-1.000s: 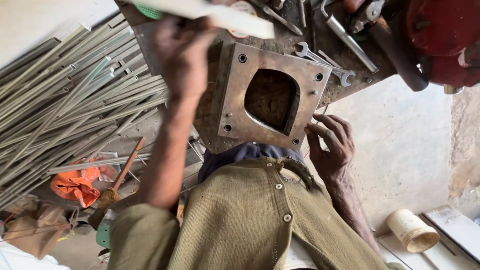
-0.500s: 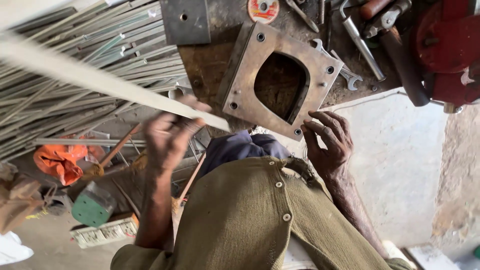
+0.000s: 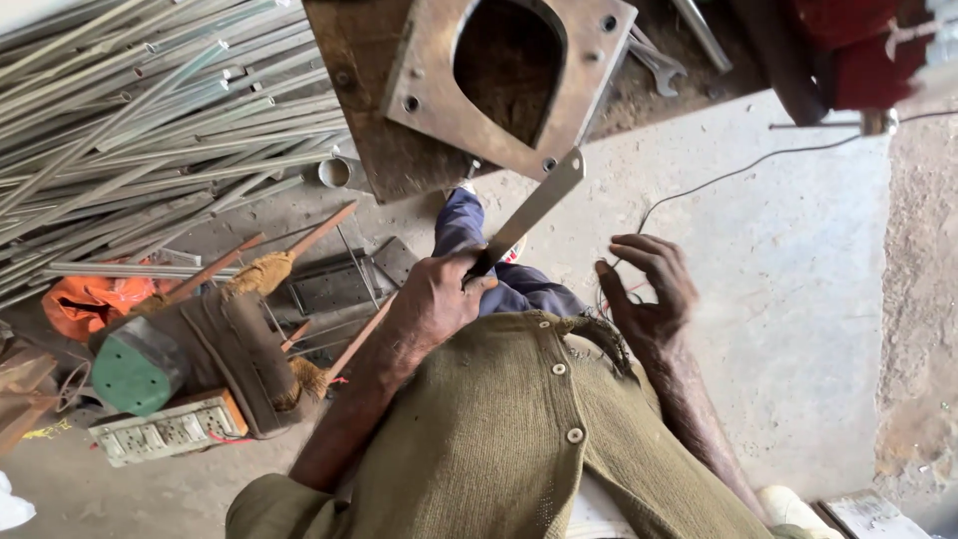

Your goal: Measuring, filing, and hammering a metal block on a workshop workbench.

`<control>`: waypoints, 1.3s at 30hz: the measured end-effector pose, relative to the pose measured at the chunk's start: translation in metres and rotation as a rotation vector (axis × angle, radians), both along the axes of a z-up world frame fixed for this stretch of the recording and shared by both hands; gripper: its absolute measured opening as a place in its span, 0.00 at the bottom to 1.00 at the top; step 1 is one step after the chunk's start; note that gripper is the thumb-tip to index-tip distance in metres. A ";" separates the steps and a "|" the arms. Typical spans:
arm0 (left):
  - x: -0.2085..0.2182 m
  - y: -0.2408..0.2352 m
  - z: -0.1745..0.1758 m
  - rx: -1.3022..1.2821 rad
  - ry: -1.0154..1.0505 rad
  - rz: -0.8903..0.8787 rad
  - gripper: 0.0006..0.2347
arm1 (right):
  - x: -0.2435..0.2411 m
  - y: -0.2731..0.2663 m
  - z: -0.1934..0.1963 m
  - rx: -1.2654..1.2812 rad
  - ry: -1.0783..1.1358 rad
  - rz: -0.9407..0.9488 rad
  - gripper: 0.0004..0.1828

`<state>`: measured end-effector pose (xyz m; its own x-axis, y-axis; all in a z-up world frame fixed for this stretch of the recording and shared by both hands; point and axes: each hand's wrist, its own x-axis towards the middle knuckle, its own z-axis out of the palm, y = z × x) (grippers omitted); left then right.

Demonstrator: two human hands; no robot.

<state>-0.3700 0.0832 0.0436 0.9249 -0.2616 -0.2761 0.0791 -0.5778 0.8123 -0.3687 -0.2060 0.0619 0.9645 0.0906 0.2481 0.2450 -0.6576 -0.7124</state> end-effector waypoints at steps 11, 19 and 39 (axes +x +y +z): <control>-0.052 0.010 0.002 -0.102 -0.044 0.324 0.14 | 0.117 0.028 0.030 -0.608 -0.190 0.616 0.44; -0.060 0.027 0.001 -0.298 -0.001 0.636 0.13 | 0.205 0.076 0.021 -0.948 0.096 1.045 0.81; 0.000 0.079 -0.012 -0.407 0.106 0.792 0.12 | 0.233 0.064 -0.002 -0.703 0.138 1.201 0.62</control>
<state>-0.3699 0.1620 0.0320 0.8507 0.3459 -0.3958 0.4187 0.0093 0.9081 -0.1359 -0.1416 0.0597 0.2221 0.9329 -0.2834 0.8623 -0.3236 -0.3894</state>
